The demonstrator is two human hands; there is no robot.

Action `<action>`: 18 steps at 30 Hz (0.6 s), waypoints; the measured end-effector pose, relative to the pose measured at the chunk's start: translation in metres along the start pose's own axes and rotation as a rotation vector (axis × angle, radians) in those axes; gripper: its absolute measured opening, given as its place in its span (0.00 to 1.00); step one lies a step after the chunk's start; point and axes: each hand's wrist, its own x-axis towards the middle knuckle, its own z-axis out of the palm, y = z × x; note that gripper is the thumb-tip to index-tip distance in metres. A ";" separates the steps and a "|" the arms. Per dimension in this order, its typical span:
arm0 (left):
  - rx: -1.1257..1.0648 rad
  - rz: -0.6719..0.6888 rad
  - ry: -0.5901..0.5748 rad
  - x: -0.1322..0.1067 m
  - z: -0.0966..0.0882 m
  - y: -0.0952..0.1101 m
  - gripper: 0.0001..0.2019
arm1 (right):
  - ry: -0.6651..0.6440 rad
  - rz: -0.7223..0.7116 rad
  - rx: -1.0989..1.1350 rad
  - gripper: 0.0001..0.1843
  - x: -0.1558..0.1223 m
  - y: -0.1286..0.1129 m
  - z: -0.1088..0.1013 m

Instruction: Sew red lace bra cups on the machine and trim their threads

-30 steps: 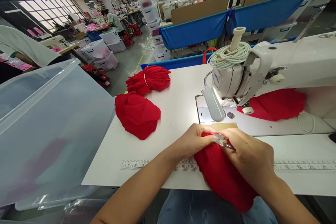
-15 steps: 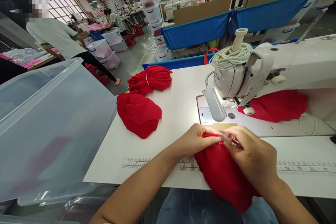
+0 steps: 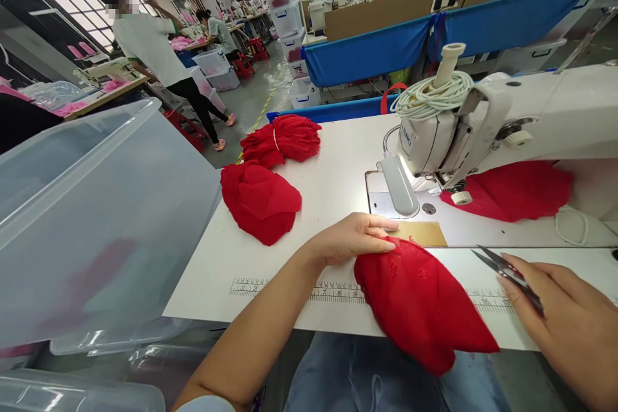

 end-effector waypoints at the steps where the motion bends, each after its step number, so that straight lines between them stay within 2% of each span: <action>1: 0.017 0.001 -0.002 0.000 0.000 0.000 0.30 | 0.018 -0.041 -0.049 0.26 0.000 -0.002 -0.002; 3: 0.032 0.006 0.018 0.001 0.000 -0.003 0.29 | 0.088 -0.085 -0.031 0.24 0.002 -0.013 -0.007; 4: 0.043 0.017 0.034 0.003 0.000 -0.004 0.27 | 0.115 -0.103 0.049 0.22 0.004 -0.021 -0.009; 7: 0.116 0.067 0.069 0.005 -0.002 -0.008 0.24 | 0.042 -0.231 0.338 0.16 0.009 -0.047 -0.011; 9: 0.188 0.106 0.005 0.005 -0.001 -0.006 0.23 | -0.019 -0.228 0.437 0.14 0.017 -0.062 -0.004; 11: 0.274 0.150 -0.128 0.001 0.002 0.000 0.22 | 0.000 -0.201 0.436 0.17 0.029 -0.073 0.007; 12: 0.323 0.174 -0.190 -0.003 0.004 0.004 0.21 | -0.010 -0.232 0.422 0.19 0.035 -0.077 0.012; 14: 0.411 0.215 -0.249 -0.016 0.004 0.014 0.18 | -0.118 -0.390 0.398 0.24 0.042 -0.082 0.018; 15: 0.442 0.227 -0.242 -0.027 0.003 0.019 0.16 | -0.183 -0.489 0.387 0.25 0.041 -0.081 0.018; 17: 0.429 0.213 -0.200 -0.054 -0.005 0.025 0.15 | -0.253 -0.635 0.370 0.24 0.026 -0.071 0.012; 18: 0.401 0.195 -0.146 -0.070 -0.010 0.026 0.15 | -0.266 -0.652 0.375 0.23 0.012 -0.062 0.007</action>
